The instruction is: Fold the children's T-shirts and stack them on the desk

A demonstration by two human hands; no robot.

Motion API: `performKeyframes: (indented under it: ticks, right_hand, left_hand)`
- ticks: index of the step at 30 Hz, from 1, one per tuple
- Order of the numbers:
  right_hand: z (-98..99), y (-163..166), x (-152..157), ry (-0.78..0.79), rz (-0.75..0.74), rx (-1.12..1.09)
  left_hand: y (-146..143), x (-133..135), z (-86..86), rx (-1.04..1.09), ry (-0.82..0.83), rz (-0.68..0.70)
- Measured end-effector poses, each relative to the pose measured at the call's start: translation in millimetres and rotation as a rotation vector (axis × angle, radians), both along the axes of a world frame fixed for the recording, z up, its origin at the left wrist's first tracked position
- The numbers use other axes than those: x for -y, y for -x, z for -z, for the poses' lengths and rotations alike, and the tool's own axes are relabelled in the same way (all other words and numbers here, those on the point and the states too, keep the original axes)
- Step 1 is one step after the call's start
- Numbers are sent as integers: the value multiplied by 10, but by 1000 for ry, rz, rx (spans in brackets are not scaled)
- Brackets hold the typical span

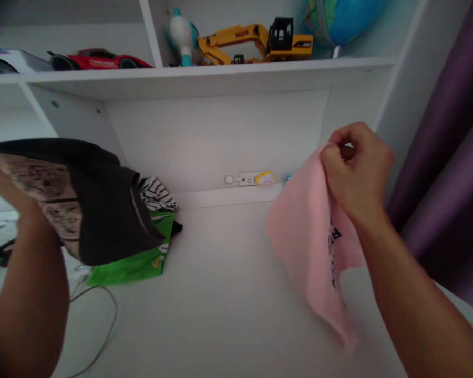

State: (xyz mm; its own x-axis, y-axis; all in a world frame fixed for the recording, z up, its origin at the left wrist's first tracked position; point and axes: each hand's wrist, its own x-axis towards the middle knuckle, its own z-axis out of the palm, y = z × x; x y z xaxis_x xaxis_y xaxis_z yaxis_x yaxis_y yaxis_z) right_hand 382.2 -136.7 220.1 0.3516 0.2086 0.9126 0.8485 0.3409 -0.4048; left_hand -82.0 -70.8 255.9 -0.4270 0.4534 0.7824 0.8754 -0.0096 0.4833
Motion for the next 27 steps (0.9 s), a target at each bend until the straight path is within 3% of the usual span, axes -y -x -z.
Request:
performKeyframes:
  ticks: [2,5,7,11,14,17,19,21,25,27]
  right_hand:
    - [-12,-38,-13,10,15,-1]
    - [-57,-65,-50,-122,66,-34]
    - [-69,-37,-95,-190,41,-49]
    - [73,113,-214,36,-211,-2]
    - [292,216,-300,210,-284,92]
    - [478,270,-350,307,-311,165]
    - [541,287,-348,323,-309,159]
    - [554,296,-319,313,-306,135]
    - [508,302,-223,283,-328,89]
    - [489,299,-180,279,-332,72]
  left_hand:
    - [4,-104,-5,-109,-173,-103]
    - [-41,-294,167,-256,-323,-110]
    - [-85,-500,398,-318,-175,-4]
    - [-160,-865,1108,-567,540,385]
    - [-222,-867,1634,-707,784,357]
    - [-272,-749,1863,-770,734,247]
    - [-266,-708,1809,-742,648,194]
    - [-217,-716,1617,-642,534,158]
    - [-75,-714,983,-338,175,76]
    - [-40,-639,636,-290,36,72]
